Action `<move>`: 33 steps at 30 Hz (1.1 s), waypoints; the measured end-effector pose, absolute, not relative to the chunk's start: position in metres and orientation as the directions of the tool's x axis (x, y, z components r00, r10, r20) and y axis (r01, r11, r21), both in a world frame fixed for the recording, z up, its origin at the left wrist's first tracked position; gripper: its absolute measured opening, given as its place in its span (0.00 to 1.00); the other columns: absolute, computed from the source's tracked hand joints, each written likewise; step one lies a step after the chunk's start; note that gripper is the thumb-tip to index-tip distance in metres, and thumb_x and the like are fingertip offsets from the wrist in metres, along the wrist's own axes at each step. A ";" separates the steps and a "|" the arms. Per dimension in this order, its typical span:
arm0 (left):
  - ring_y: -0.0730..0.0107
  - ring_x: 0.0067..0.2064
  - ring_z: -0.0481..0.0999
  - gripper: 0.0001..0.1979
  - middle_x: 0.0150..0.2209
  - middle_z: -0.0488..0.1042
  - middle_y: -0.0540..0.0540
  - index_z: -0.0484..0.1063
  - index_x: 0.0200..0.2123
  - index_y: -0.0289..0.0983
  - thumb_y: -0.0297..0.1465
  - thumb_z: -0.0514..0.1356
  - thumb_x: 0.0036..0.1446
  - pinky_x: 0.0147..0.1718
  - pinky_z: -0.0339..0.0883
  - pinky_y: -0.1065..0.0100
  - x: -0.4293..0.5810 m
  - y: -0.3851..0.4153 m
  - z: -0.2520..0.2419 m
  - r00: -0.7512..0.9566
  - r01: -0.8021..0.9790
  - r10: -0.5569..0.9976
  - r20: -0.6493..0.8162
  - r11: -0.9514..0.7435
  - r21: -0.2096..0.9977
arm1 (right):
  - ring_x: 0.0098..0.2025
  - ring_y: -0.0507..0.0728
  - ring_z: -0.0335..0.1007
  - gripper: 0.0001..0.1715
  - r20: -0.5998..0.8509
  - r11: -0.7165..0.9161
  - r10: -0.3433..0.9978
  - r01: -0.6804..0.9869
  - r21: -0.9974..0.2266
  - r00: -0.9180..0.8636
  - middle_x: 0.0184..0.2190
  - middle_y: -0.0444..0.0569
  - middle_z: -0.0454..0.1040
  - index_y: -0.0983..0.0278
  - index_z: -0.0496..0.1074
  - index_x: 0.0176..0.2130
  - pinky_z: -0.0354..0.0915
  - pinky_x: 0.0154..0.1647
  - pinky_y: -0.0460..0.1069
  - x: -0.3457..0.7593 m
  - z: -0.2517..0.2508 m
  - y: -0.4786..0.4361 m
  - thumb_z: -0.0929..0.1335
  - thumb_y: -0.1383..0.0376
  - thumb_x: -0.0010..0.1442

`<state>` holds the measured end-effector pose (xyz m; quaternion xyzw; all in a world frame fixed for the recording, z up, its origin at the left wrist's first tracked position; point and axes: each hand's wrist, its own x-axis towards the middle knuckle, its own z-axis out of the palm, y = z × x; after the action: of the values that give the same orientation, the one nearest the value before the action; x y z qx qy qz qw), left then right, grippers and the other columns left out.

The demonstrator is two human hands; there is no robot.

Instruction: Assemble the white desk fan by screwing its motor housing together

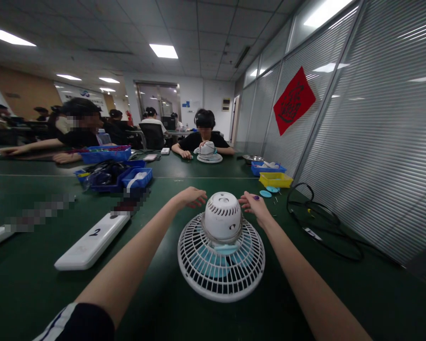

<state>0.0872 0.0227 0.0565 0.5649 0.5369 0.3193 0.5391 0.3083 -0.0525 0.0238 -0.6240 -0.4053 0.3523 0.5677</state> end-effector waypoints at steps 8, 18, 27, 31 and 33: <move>0.62 0.37 0.75 0.16 0.29 0.76 0.46 0.75 0.30 0.31 0.41 0.62 0.53 0.34 0.69 0.67 0.126 0.020 0.055 0.295 0.483 0.912 -0.286 0.116 0.868 | 0.25 0.53 0.70 0.16 -0.139 -0.134 0.981 -0.040 -0.990 0.138 0.21 0.48 0.75 0.67 0.73 0.27 0.63 0.30 0.48 0.299 0.018 -0.041 0.68 0.56 0.56; 0.70 0.28 0.73 0.12 0.23 0.77 0.47 0.79 0.29 0.31 0.35 0.67 0.45 0.29 0.66 0.71 0.136 0.018 0.067 0.406 0.343 0.895 -0.186 0.040 0.939 | 0.23 0.49 0.67 0.10 -0.047 -0.039 0.997 -0.130 -0.991 0.059 0.19 0.44 0.74 0.68 0.75 0.24 0.62 0.27 0.44 0.298 0.022 -0.036 0.74 0.63 0.47; 0.72 0.25 0.72 0.13 0.21 0.76 0.48 0.79 0.23 0.32 0.32 0.73 0.30 0.27 0.67 0.70 0.135 0.017 0.069 0.490 0.313 0.847 -0.205 0.048 0.948 | 0.28 0.50 0.68 0.19 0.049 0.046 0.999 -0.139 -0.989 -0.016 0.21 0.45 0.75 0.67 0.77 0.24 0.62 0.31 0.45 0.307 0.016 -0.039 0.79 0.60 0.31; 0.73 0.24 0.71 0.14 0.20 0.76 0.49 0.78 0.22 0.32 0.32 0.73 0.28 0.26 0.65 0.71 0.132 0.014 0.071 0.478 0.306 0.859 -0.186 0.036 0.951 | 0.29 0.50 0.68 0.21 0.067 0.067 0.998 -0.052 -0.996 -0.001 0.24 0.45 0.76 0.67 0.78 0.27 0.62 0.32 0.45 0.313 0.016 -0.041 0.78 0.57 0.33; 0.73 0.25 0.71 0.14 0.20 0.76 0.49 0.78 0.21 0.32 0.31 0.73 0.27 0.26 0.65 0.72 0.130 0.014 0.071 0.467 0.298 0.866 -0.177 0.034 0.954 | 0.29 0.50 0.68 0.20 0.040 0.040 0.999 0.028 -0.999 0.006 0.25 0.44 0.76 0.67 0.78 0.28 0.62 0.33 0.45 0.320 0.017 -0.045 0.77 0.56 0.36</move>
<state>0.1295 0.0141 0.0713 0.6473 0.4499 0.2532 0.5608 0.3198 -0.0447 0.0166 -0.4984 -0.5151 0.4812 0.5048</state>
